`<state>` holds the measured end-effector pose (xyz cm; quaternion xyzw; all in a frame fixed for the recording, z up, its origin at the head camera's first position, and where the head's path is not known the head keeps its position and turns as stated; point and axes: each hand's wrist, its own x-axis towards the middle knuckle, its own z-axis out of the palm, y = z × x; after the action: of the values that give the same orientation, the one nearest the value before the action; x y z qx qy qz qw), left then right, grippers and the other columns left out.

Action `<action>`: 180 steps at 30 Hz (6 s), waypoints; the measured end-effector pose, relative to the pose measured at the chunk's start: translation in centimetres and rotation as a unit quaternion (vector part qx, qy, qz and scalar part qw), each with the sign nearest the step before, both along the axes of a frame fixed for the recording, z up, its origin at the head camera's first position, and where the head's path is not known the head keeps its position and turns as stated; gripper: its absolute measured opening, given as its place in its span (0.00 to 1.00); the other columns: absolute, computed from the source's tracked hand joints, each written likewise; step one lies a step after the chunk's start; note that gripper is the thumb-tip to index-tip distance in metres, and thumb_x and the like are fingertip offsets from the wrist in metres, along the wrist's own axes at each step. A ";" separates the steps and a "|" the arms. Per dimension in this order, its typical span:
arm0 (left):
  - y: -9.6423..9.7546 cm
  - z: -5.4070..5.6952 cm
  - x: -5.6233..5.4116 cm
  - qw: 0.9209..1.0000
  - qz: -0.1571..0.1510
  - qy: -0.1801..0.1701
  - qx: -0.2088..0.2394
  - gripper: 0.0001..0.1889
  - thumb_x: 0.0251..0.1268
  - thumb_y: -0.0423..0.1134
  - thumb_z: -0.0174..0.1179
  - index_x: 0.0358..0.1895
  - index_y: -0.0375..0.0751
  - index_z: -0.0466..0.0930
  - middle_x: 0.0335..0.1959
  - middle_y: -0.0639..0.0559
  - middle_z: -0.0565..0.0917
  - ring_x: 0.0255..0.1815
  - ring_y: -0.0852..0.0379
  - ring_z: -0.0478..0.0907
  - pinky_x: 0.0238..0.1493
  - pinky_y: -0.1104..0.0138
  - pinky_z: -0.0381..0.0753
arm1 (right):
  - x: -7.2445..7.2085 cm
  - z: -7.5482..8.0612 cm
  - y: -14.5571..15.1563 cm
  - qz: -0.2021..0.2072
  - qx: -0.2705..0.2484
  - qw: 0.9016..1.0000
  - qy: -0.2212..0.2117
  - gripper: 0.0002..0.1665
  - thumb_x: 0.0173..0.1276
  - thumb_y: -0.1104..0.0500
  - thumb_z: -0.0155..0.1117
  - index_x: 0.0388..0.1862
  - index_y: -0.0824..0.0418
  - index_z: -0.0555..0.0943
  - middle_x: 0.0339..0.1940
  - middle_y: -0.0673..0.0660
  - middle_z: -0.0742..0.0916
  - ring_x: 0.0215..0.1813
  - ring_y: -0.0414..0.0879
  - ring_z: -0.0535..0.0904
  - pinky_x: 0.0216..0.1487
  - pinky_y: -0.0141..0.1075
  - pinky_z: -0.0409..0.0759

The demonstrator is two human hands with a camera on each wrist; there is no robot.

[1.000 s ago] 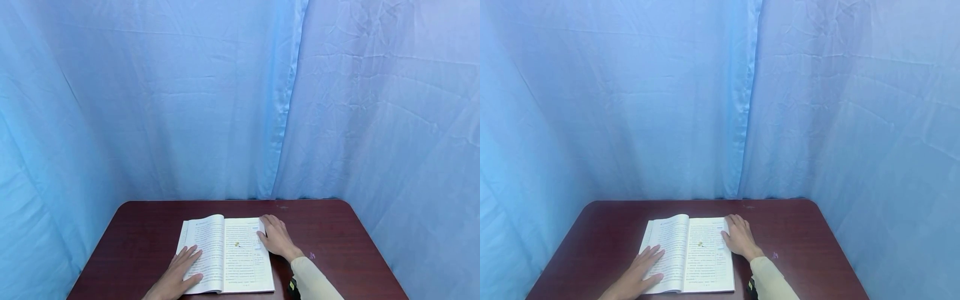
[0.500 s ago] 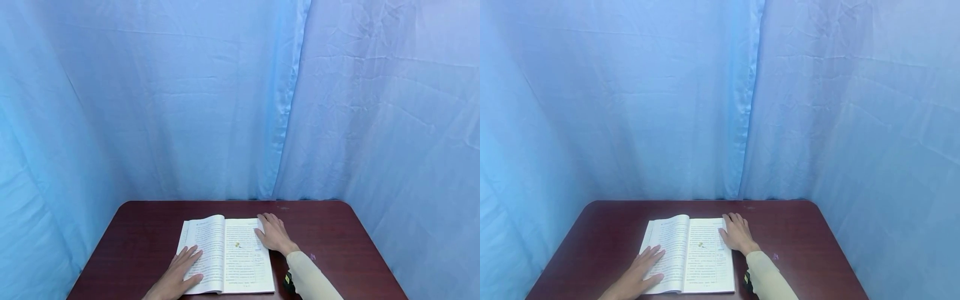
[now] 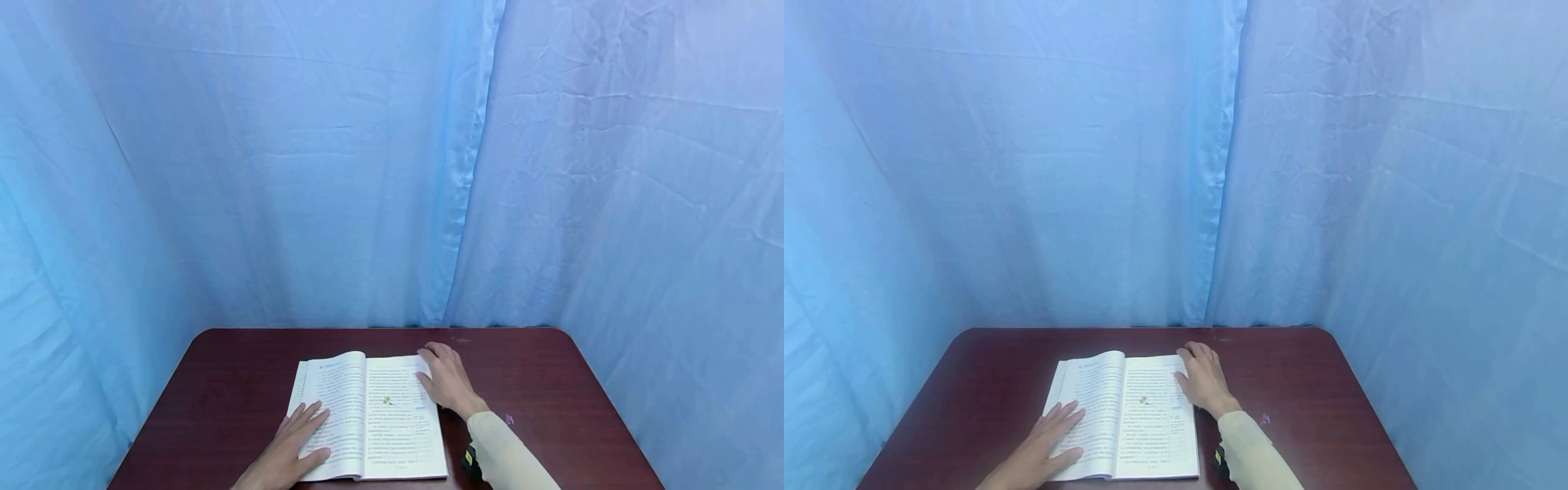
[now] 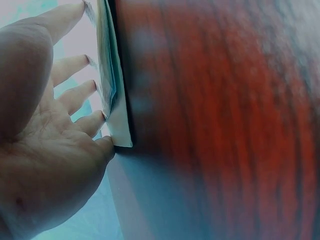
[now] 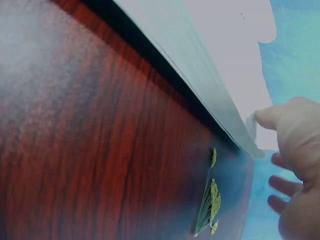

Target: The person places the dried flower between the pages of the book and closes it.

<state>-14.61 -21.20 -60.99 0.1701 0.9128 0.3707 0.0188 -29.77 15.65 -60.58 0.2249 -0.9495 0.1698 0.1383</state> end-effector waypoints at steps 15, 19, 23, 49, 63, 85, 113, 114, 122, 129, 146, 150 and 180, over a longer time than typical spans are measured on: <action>0.0 -0.1 -0.1 1.000 0.000 0.003 0.003 0.36 0.79 0.52 0.71 0.81 0.36 0.77 0.85 0.30 0.73 0.88 0.17 0.60 0.80 0.16 0.58 | -0.2 0.6 -0.3 -0.003 -0.053 0.998 0.042 0.11 0.74 0.64 0.81 0.33 0.54 0.86 0.35 0.46 0.88 0.37 0.40 0.78 0.45 0.39 0.79; 0.1 0.0 -0.1 1.000 0.003 0.005 -0.003 0.36 0.78 0.52 0.72 0.81 0.36 0.78 0.85 0.31 0.74 0.89 0.18 0.61 0.80 0.18 0.59 | -0.1 0.4 -0.2 -0.004 -0.062 0.998 0.030 0.08 0.78 0.62 0.78 0.36 0.54 0.88 0.36 0.48 0.89 0.37 0.41 0.82 0.45 0.40 0.83; 0.1 0.0 0.0 1.000 0.005 0.006 -0.005 0.36 0.78 0.52 0.72 0.81 0.37 0.78 0.85 0.32 0.75 0.89 0.19 0.61 0.81 0.19 0.60 | 0.2 0.4 0.0 0.002 -0.103 0.995 -0.012 0.05 0.83 0.60 0.72 0.43 0.56 0.91 0.39 0.51 0.91 0.39 0.43 0.86 0.43 0.39 0.86; -0.2 0.7 -0.4 0.993 0.082 -0.088 0.009 0.48 0.73 0.59 0.76 0.90 0.46 0.66 0.90 0.40 0.69 0.91 0.32 0.64 0.86 0.31 0.68 | 7.1 1.6 -0.2 0.032 -0.277 0.933 -0.227 0.27 0.95 0.44 0.51 0.82 0.52 0.79 0.69 0.55 0.92 0.68 0.47 0.89 0.71 0.44 0.85; 0.3 1.3 -0.4 0.992 0.113 0.011 0.047 0.38 0.82 0.51 0.71 0.88 0.45 0.70 0.86 0.44 0.77 0.86 0.39 0.74 0.82 0.43 0.79 | 9.7 1.8 -3.4 0.176 -0.251 0.937 -0.167 0.25 0.95 0.57 0.48 0.83 0.57 0.77 0.81 0.61 0.83 0.72 0.54 0.87 0.70 0.40 0.87; 0.4 2.6 0.1 0.982 0.138 0.116 0.064 0.27 0.90 0.43 0.60 0.85 0.45 0.74 0.82 0.40 0.80 0.82 0.38 0.77 0.74 0.37 0.82 | 12.0 0.5 -6.2 0.218 -0.105 0.960 -0.142 0.26 0.95 0.47 0.50 0.83 0.50 0.78 0.89 0.57 0.75 0.87 0.57 0.74 0.84 0.54 0.78; 1.5 1.9 -0.1 0.994 0.066 0.083 0.005 0.33 0.79 0.49 0.73 0.80 0.41 0.79 0.83 0.39 0.78 0.85 0.30 0.74 0.78 0.29 0.76 | 12.8 0.9 -7.2 0.269 -0.022 0.960 -0.078 0.28 0.97 0.44 0.44 0.77 0.53 0.83 0.87 0.55 0.78 0.89 0.61 0.73 0.81 0.61 0.79; 1.4 1.7 -0.1 0.996 0.059 0.067 0.005 0.34 0.79 0.51 0.73 0.81 0.40 0.78 0.84 0.38 0.77 0.86 0.28 0.72 0.79 0.27 0.74 | 12.8 1.0 -7.2 0.267 -0.020 0.960 -0.078 0.28 0.97 0.44 0.43 0.77 0.53 0.83 0.87 0.55 0.78 0.88 0.62 0.73 0.81 0.62 0.80; 1.1 0.6 -0.1 0.999 0.042 -0.014 -0.004 0.37 0.80 0.57 0.70 0.83 0.42 0.76 0.88 0.36 0.71 0.90 0.21 0.62 0.82 0.18 0.58 | 12.4 1.2 -5.9 0.234 -0.038 0.971 -0.026 0.20 0.92 0.48 0.58 0.69 0.54 0.87 0.78 0.55 0.85 0.83 0.64 0.79 0.78 0.61 0.82; 0.7 0.3 -0.1 0.999 0.037 -0.016 -0.007 0.38 0.79 0.57 0.70 0.83 0.41 0.76 0.87 0.35 0.72 0.90 0.21 0.61 0.82 0.17 0.56 | 11.5 0.7 -2.9 0.172 -0.055 0.982 0.063 0.21 0.78 0.54 0.77 0.66 0.57 0.88 0.71 0.58 0.89 0.77 0.64 0.82 0.73 0.63 0.83; 0.0 0.5 -0.4 0.999 0.022 -0.044 -0.010 0.39 0.80 0.58 0.70 0.83 0.37 0.75 0.88 0.32 0.70 0.90 0.19 0.58 0.82 0.15 0.51 | 10.5 0.7 5.4 0.020 -0.079 0.994 0.070 0.25 0.66 0.61 0.86 0.61 0.60 0.90 0.66 0.58 0.90 0.70 0.60 0.85 0.66 0.61 0.84; -0.1 0.5 -0.4 0.999 0.016 -0.033 -0.009 0.38 0.79 0.56 0.70 0.82 0.37 0.76 0.87 0.31 0.71 0.90 0.18 0.59 0.80 0.14 0.53 | 10.6 0.9 6.6 -0.017 -0.082 0.995 0.063 0.26 0.65 0.62 0.86 0.61 0.62 0.90 0.65 0.60 0.90 0.69 0.63 0.85 0.65 0.64 0.83; 0.1 0.6 -0.5 0.998 0.028 -0.064 -0.003 0.39 0.77 0.56 0.73 0.82 0.38 0.76 0.88 0.32 0.70 0.90 0.18 0.58 0.83 0.16 0.48 | 9.8 0.0 9.1 -0.127 -0.041 0.989 -0.067 0.13 0.69 0.56 0.84 0.49 0.56 0.91 0.45 0.52 0.89 0.52 0.52 0.82 0.60 0.59 0.82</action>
<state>-15.12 -21.08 -60.40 0.1201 0.9153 0.3786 0.0672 -19.94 24.75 -60.60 0.0848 -0.9697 0.2043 0.1038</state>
